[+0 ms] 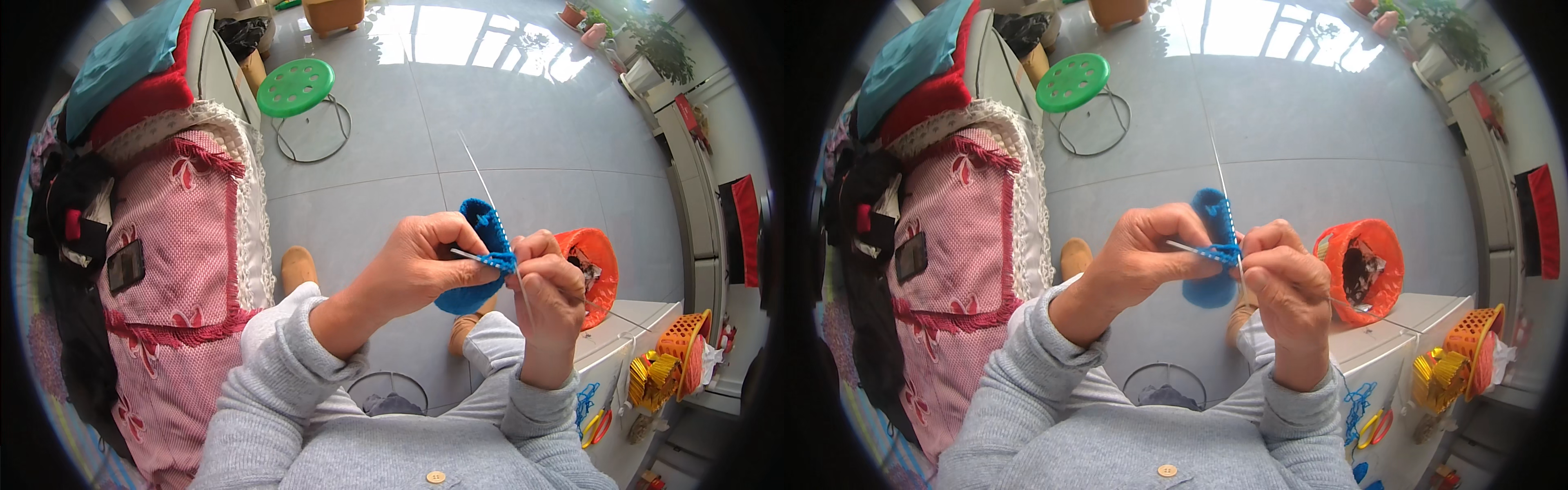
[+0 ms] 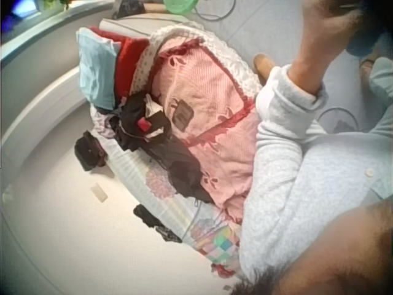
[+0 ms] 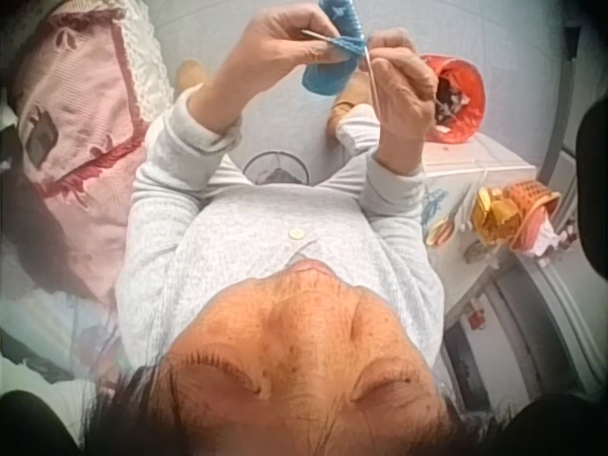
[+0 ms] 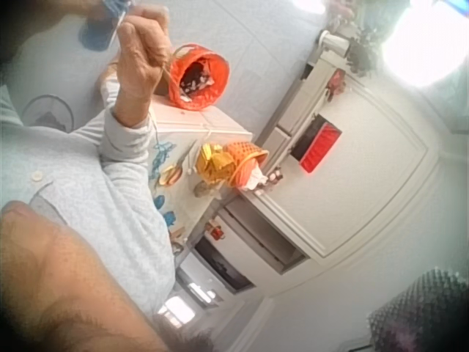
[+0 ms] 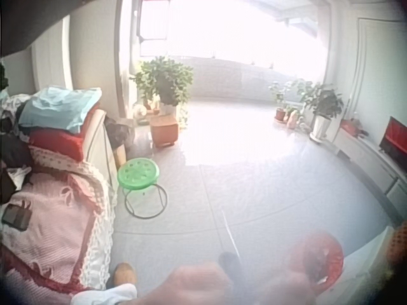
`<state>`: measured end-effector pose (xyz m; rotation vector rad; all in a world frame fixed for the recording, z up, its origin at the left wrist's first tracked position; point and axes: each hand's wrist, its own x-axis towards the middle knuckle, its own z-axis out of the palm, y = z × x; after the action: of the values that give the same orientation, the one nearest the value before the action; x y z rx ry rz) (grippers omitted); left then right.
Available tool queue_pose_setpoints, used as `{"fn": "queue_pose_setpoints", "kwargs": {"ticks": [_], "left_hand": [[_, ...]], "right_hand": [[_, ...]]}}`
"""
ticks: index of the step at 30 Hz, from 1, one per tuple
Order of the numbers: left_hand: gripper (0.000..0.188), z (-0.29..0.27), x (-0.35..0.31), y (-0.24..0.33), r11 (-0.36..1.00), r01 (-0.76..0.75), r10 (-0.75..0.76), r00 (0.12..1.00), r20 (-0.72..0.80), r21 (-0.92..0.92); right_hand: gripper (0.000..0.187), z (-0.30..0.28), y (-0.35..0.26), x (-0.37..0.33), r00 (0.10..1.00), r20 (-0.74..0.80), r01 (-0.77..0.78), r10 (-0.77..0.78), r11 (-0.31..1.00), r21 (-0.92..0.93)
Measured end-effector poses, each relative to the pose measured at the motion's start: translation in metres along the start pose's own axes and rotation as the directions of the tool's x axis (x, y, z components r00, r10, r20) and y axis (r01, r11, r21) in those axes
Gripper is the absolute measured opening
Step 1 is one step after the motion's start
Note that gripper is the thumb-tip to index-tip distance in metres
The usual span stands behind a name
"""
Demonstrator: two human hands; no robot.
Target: The person knits a blue fabric using two metal needles and blue yarn. They hold the needles and yarn, repeatedly forming stitches and pulling the yarn through loops to extend the knitted piece.
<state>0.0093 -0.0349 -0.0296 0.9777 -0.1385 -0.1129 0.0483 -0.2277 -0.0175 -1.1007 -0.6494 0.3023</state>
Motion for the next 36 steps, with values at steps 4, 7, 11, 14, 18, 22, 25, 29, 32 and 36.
{"fn": "queue_pose_setpoints", "kwargs": {"ticks": [4,7,11,14,18,22,25,29,32,36], "left_hand": [[0.015,0.001,0.0,0.007,0.999,-0.006,0.006,1.0,-0.003,-0.036],[0.017,0.0,-0.001,0.011,0.998,0.053,-0.053,0.999,0.013,-0.015],[0.018,-0.002,-0.001,0.015,0.995,0.097,-0.097,0.995,-0.002,-0.009],[0.019,0.0,-0.001,0.015,0.998,0.061,-0.062,0.998,-0.03,-0.021],[0.02,0.0,-0.002,0.019,0.99,0.073,-0.079,0.996,-0.045,-0.118],[0.02,0.0,-0.004,0.023,0.968,0.123,-0.135,0.99,-0.04,-0.218],[0.012,0.0,-0.005,0.024,0.957,0.159,-0.175,0.983,-0.05,-0.242],[0.01,0.001,-0.005,0.025,0.953,0.158,-0.178,0.982,-0.056,-0.257],[0.009,0.001,-0.006,0.026,0.959,0.166,-0.186,0.98,-0.071,-0.228],[0.01,0.001,-0.006,0.026,0.964,0.165,-0.188,0.978,-0.093,-0.207]], "right_hand": [[0.012,0.009,0.004,-0.001,0.983,-0.181,-0.013,0.041,0.988,0.153],[0.011,0.009,0.002,-0.002,0.968,-0.244,-0.02,0.064,0.983,0.182],[0.01,0.004,-0.003,0.0,0.971,-0.235,-0.014,0.051,0.988,0.157],[0.01,0.003,-0.005,-0.001,0.975,-0.217,-0.014,0.041,0.992,0.125],[0.012,0.002,-0.008,-0.001,0.977,-0.203,-0.038,0.056,0.995,0.092],[0.015,0.001,-0.011,0.0,0.981,-0.187,-0.034,0.045,0.997,0.062],[0.016,0.002,-0.013,0.001,0.982,-0.182,-0.037,0.042,0.999,0.035],[0.018,0.002,-0.017,0.001,0.985,-0.167,-0.048,0.044,0.999,-0.015],[0.019,-0.001,-0.021,0.003,0.992,-0.116,-0.05,0.042,0.997,-0.065],[0.018,0.001,-0.025,0.003,0.991,-0.13,-0.051,0.034,0.99,-0.132]]}}
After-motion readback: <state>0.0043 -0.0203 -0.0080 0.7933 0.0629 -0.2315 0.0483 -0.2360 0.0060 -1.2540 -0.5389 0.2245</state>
